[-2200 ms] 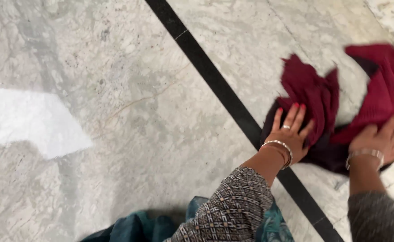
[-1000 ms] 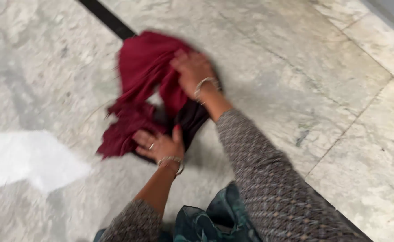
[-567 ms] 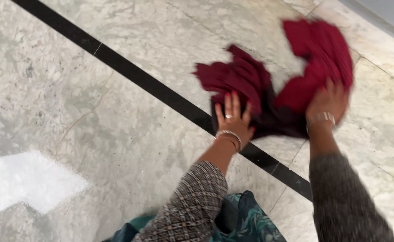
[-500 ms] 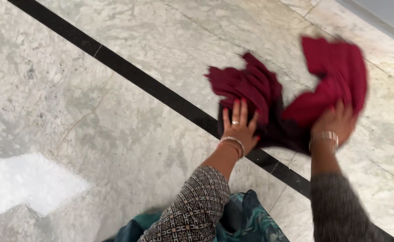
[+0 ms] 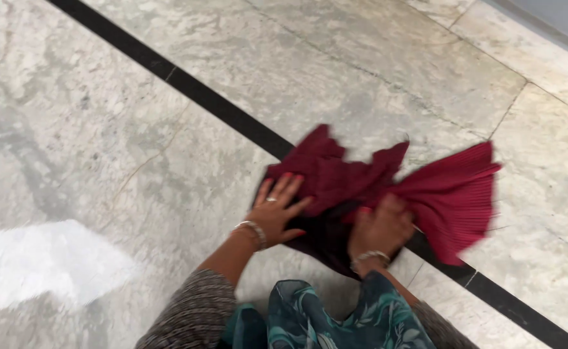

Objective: Cleaning a marble floor by hand with a wet cloth and bucket of water.

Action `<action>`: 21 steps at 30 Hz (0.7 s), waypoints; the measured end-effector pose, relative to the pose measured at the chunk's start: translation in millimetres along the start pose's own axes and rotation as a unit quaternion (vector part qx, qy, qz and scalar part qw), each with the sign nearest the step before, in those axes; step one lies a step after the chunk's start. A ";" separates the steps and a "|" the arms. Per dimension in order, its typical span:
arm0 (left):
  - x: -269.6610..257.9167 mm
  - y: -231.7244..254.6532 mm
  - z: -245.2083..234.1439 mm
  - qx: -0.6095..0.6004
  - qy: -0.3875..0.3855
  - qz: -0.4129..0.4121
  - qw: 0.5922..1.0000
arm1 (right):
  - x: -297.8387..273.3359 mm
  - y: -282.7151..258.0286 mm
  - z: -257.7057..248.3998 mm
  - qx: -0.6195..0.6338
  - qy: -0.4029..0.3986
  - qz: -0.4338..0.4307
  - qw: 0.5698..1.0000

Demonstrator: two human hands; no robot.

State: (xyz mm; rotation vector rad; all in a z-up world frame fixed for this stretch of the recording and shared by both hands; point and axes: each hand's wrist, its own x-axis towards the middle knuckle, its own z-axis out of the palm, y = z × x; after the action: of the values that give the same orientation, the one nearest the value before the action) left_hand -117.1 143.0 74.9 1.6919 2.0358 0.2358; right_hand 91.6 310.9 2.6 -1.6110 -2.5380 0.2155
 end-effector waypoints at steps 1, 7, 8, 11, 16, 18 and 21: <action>-16.2 -4.1 -3.8 0.001 -0.012 -0.058 0.998 | -1.6 -24.9 -3.5 0.015 -0.025 -0.051 0.998; -103.5 -29.2 29.9 -0.019 0.060 -0.257 0.964 | -7.4 -135.2 -22.7 0.098 -0.135 -0.309 0.936; -116.1 -31.2 39.4 -0.048 0.100 -0.283 0.953 | -7.9 -150.3 -30.1 0.106 -0.177 -0.353 0.912; -110.0 -27.0 67.2 -0.091 0.216 -0.334 0.913 | -5.8 -164.3 -40.6 0.075 -0.204 -0.390 0.895; -51.2 18.6 28.6 -0.103 0.148 -0.334 0.925 | -12.9 -132.1 -4.0 0.088 -0.159 -0.319 0.930; -30.5 20.0 17.5 -0.110 0.120 -0.282 0.945 | -20.4 -107.2 15.8 0.121 -0.126 -0.266 0.948; 1.6 -4.5 7.3 -0.048 0.038 -0.108 0.992 | -26.1 -91.4 35.9 0.206 0.047 -0.223 0.952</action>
State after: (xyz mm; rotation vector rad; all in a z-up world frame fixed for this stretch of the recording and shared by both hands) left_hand -117.9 142.3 66.3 1.4119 2.2055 0.3234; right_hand 14.9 246.9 -16.3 -0.8562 -2.4834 0.5554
